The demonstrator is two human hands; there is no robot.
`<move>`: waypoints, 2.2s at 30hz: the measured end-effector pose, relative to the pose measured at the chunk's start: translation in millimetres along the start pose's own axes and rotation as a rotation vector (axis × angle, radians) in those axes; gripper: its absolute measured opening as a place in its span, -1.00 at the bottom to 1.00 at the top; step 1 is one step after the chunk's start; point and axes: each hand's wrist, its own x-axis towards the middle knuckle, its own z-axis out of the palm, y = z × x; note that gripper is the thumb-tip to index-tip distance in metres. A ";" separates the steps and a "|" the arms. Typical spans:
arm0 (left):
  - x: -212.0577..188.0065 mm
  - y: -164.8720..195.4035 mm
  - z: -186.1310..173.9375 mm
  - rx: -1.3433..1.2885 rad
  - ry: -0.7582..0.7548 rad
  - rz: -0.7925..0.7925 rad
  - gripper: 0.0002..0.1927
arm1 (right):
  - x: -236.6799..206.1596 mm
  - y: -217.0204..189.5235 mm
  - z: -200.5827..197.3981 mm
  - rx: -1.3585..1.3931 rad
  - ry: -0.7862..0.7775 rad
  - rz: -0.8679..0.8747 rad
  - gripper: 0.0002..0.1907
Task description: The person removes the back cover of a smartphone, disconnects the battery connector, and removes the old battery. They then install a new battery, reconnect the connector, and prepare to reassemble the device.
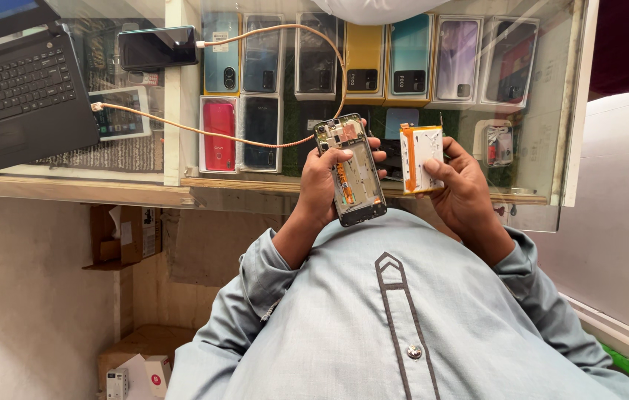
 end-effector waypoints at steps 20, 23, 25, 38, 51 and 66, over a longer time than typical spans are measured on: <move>-20.5 -11.7 13.0 0.920 -0.044 0.191 -0.75 | -16.5 -7.9 38.5 -0.546 -0.094 -0.074 -0.59; -24.5 -7.4 19.0 0.946 -0.034 0.211 -0.77 | -14.9 -13.4 50.0 -0.805 -0.030 -0.286 -0.55; -26.6 -5.2 24.6 0.999 -0.063 0.255 -0.78 | -10.5 -24.9 54.9 -0.971 -0.059 -0.435 -0.59; -33.3 -6.3 30.2 1.043 -0.011 0.262 -0.80 | 3.8 -51.6 87.2 -1.425 -0.157 -0.714 -0.82; -20.7 -31.0 -5.2 0.608 -0.060 0.206 -0.72 | -6.8 -18.8 86.1 -1.626 -0.189 -1.072 -0.81; -13.9 -28.7 3.2 0.739 0.045 0.289 -0.74 | -6.9 -23.6 87.1 -1.712 -0.203 -0.990 -0.85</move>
